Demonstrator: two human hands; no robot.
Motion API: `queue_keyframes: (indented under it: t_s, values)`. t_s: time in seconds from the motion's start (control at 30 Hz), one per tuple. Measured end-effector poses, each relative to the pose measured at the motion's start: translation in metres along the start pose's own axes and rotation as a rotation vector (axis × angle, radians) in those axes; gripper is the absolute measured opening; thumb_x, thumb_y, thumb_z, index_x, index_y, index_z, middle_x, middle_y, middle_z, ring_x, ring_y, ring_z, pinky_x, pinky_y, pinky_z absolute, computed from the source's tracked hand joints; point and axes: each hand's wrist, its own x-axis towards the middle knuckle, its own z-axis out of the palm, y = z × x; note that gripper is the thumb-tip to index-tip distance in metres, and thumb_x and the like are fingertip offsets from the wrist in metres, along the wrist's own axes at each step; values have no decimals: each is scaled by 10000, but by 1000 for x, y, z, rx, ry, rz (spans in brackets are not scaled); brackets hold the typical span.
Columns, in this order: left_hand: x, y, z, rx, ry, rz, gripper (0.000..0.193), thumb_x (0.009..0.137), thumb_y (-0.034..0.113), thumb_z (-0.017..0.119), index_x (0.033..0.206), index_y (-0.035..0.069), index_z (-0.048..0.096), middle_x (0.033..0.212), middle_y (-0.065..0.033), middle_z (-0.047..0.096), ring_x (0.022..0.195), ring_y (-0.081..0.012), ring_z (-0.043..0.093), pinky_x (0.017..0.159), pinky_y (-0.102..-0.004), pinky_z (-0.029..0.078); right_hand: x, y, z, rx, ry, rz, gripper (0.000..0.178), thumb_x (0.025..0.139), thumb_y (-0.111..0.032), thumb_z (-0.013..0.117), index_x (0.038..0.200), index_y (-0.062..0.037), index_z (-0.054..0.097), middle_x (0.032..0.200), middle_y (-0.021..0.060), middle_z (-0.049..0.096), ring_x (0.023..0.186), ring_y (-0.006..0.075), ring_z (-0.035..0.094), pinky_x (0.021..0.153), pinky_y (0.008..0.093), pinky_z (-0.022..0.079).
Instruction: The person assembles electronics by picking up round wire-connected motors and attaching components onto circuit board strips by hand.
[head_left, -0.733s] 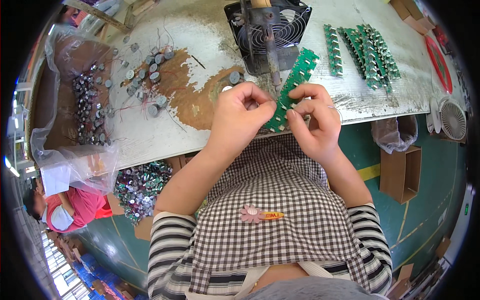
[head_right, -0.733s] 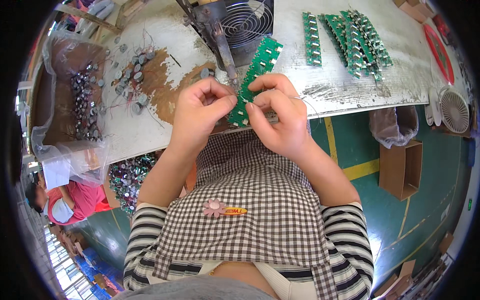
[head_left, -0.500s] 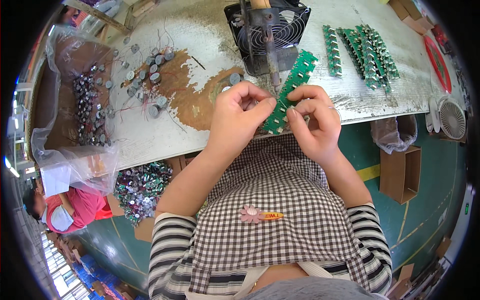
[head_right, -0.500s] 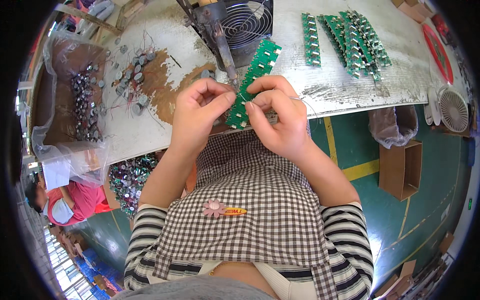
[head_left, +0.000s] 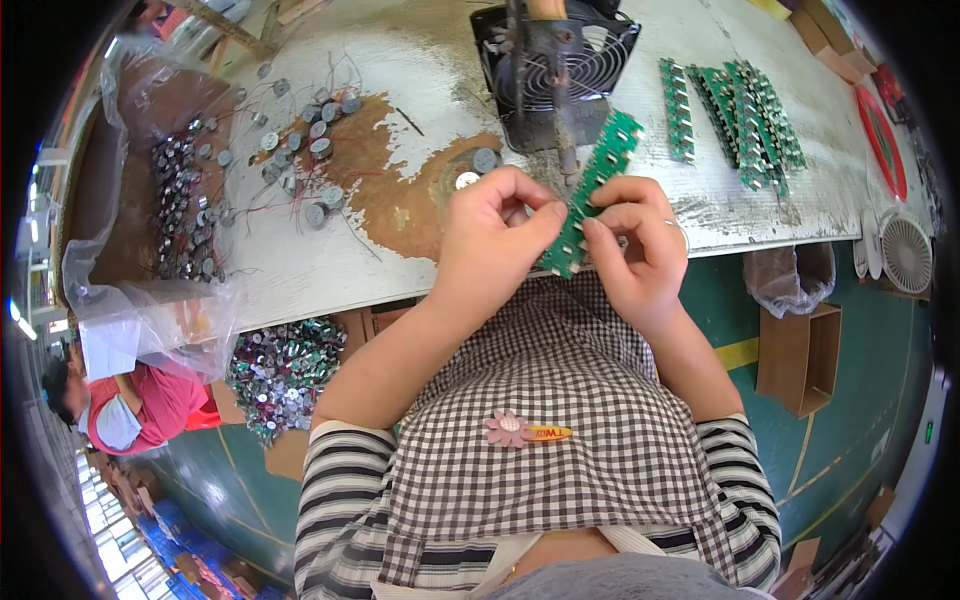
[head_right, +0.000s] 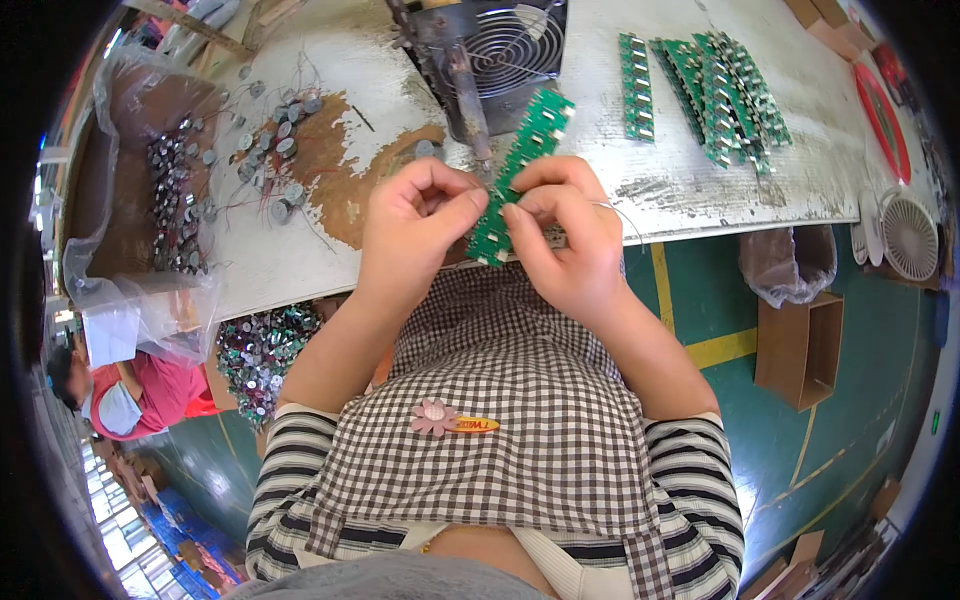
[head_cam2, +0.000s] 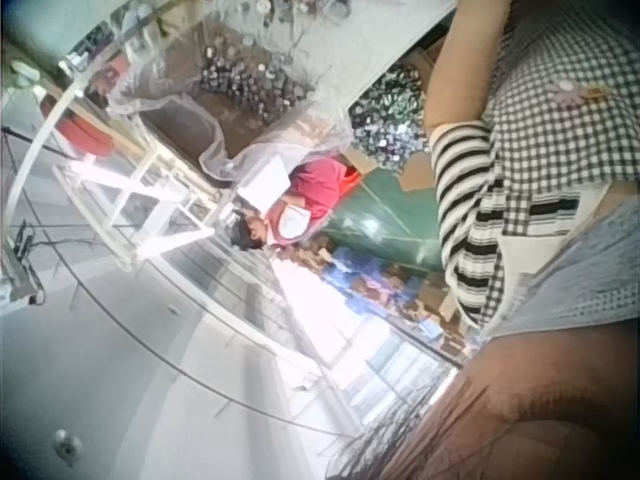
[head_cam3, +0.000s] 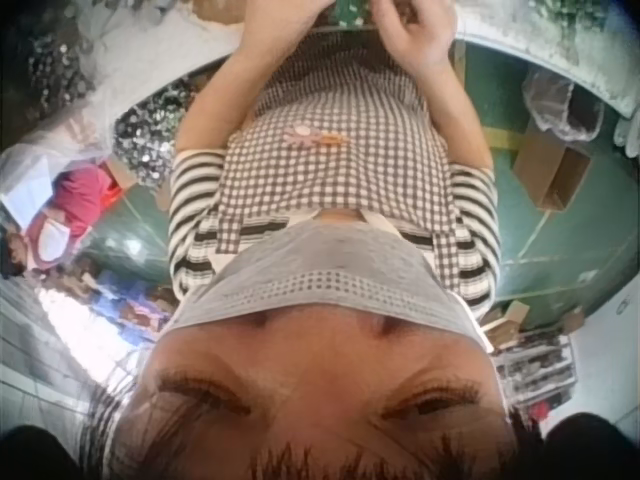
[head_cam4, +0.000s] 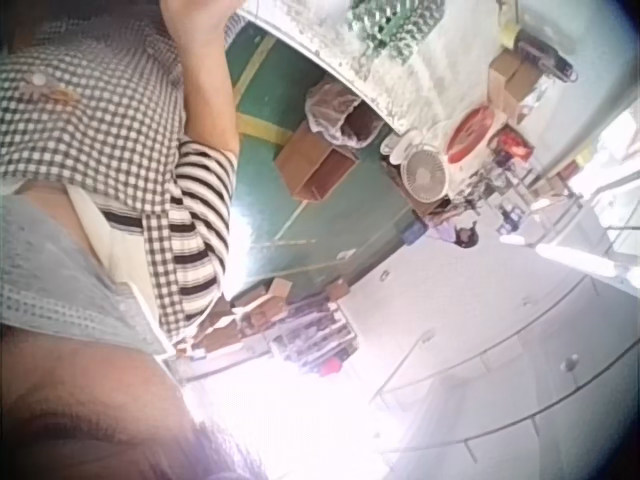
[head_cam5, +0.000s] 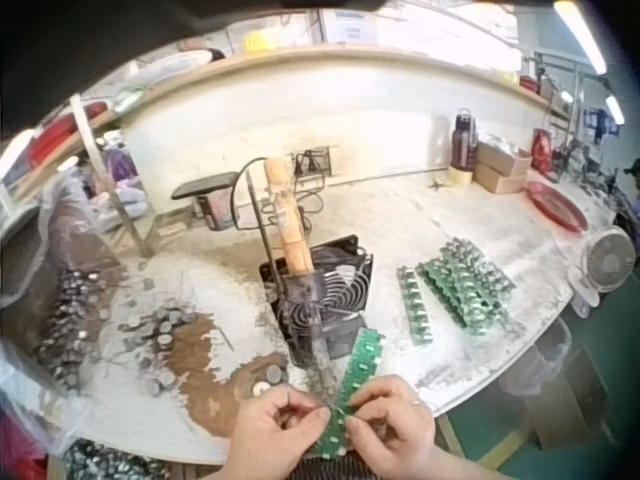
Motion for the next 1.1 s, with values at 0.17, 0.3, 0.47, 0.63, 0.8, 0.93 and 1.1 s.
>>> queue_keyframes:
  t_s: [0.17,0.3,0.47,0.63,0.8,0.93,1.1]
  values:
    - [-5,3,-3,112,-112,27,103,783,70,701,808,35,608,762,26,594,622,-23,474,543,-187,393,0,1,-8,-54,87,20,78,794,51,612,797,15,543,931,152,565,822,210,536,714,287,445]
    - [10,20,-34,351,-213,205,205,758,133,743,881,22,623,829,-17,608,711,-69,538,628,-231,445,-5,6,-11,222,127,188,55,874,65,526,833,27,527,896,128,571,695,125,536,600,216,473]
    - [64,42,-118,1037,490,537,298,729,263,737,902,37,649,868,-116,626,778,-253,613,690,-356,494,-11,14,-9,302,154,255,58,902,22,523,846,27,535,906,132,577,645,102,536,597,210,484]
    - [98,47,-162,1312,452,319,304,766,337,684,796,34,669,809,-149,630,739,-305,623,642,-404,495,-7,17,-7,282,155,263,63,905,8,534,843,19,531,906,117,579,652,96,532,590,204,472]
    - [122,15,-156,1584,449,359,252,763,287,656,753,36,675,804,-158,625,787,-335,616,682,-428,499,-7,15,-4,241,142,251,66,904,1,539,839,12,527,900,110,573,668,93,526,592,205,480]
    - [131,-2,-165,1493,444,438,132,741,167,629,750,42,670,820,-152,628,814,-341,603,720,-423,493,-11,15,-6,209,133,248,64,903,5,534,840,13,524,903,110,570,676,97,523,600,208,483]
    - [113,11,-168,866,484,549,120,791,146,618,820,30,610,729,-142,636,689,-318,608,638,-393,476,-10,15,-4,218,128,234,48,900,12,527,852,12,527,912,114,569,678,103,521,595,210,473]
